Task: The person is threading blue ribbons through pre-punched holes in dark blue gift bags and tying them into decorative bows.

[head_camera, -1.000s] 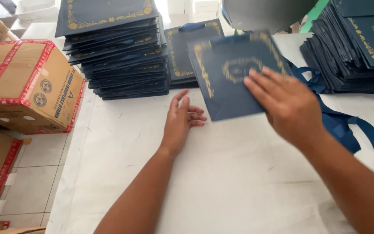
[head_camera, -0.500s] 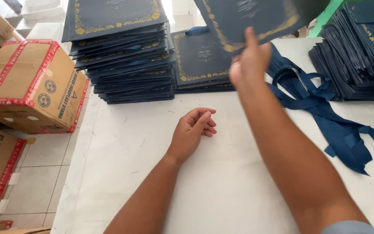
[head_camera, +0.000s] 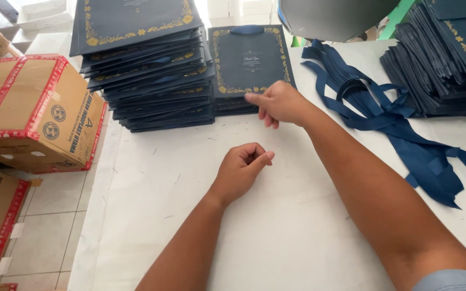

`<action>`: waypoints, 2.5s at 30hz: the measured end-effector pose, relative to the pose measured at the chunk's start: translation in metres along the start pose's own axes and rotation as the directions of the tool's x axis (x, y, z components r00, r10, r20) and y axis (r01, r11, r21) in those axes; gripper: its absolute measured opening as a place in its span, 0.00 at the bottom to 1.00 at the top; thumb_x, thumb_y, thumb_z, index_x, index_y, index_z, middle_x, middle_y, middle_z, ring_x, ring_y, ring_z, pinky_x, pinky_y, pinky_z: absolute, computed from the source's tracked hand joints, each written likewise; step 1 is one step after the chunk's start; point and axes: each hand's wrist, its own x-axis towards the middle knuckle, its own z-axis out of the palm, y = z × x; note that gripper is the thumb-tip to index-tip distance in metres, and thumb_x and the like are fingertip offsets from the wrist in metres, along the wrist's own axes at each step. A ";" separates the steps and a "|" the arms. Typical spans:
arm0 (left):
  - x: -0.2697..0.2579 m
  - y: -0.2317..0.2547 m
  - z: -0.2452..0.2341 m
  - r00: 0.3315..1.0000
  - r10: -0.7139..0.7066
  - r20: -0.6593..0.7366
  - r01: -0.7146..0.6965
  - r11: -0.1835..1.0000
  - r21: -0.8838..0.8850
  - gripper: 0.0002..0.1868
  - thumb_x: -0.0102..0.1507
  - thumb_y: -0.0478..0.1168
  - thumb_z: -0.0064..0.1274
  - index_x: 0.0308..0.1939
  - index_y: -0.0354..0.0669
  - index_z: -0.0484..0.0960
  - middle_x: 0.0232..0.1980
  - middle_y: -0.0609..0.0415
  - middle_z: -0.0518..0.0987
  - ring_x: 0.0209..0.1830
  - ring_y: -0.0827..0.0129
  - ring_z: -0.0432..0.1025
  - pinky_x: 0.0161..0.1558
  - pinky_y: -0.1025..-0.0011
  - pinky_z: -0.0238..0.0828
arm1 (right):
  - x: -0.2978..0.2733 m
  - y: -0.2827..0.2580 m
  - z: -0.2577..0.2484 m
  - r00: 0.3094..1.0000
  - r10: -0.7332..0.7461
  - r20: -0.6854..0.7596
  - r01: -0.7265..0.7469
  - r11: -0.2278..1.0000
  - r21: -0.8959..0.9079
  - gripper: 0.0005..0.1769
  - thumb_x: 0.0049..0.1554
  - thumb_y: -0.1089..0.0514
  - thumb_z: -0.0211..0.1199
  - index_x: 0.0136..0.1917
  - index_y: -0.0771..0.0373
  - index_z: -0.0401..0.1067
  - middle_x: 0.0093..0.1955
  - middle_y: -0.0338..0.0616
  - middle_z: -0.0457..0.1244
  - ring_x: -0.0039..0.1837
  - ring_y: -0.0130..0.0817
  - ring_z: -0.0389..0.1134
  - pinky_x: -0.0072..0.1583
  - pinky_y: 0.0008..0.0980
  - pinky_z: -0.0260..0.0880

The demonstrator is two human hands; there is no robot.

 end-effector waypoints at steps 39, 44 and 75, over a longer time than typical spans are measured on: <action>0.003 -0.007 -0.002 1.000 -0.012 -0.026 0.012 1.000 0.014 0.12 0.65 0.43 0.57 0.28 0.45 0.81 0.19 0.61 0.69 0.20 0.78 0.59 0.24 0.77 0.54 | 0.030 0.026 -0.081 0.681 -0.725 -0.102 0.321 0.421 -0.849 0.23 0.60 0.35 0.68 0.43 0.57 0.79 0.46 0.42 0.71 0.66 0.50 0.64 0.65 0.52 0.54; -0.003 0.015 -0.001 0.994 -0.101 -0.037 0.103 0.993 0.054 0.14 0.66 0.44 0.56 0.27 0.44 0.79 0.21 0.58 0.70 0.22 0.76 0.60 0.29 0.76 0.57 | -0.068 0.082 -0.174 0.601 -0.792 -0.107 0.108 0.212 -0.971 0.34 0.60 0.22 0.67 0.42 0.56 0.79 0.47 0.40 0.71 0.63 0.45 0.69 0.65 0.47 0.57; -0.001 0.003 -0.018 0.762 0.433 -0.482 -0.379 0.901 0.209 0.12 0.70 0.42 0.53 0.32 0.46 0.82 0.23 0.58 0.70 0.26 0.76 0.64 0.34 0.75 0.66 | -0.125 0.009 -0.030 0.630 -0.776 0.031 0.703 0.553 -0.448 0.32 0.53 0.35 0.71 0.60 0.60 0.74 0.46 0.47 0.73 0.53 0.48 0.74 0.65 0.53 0.63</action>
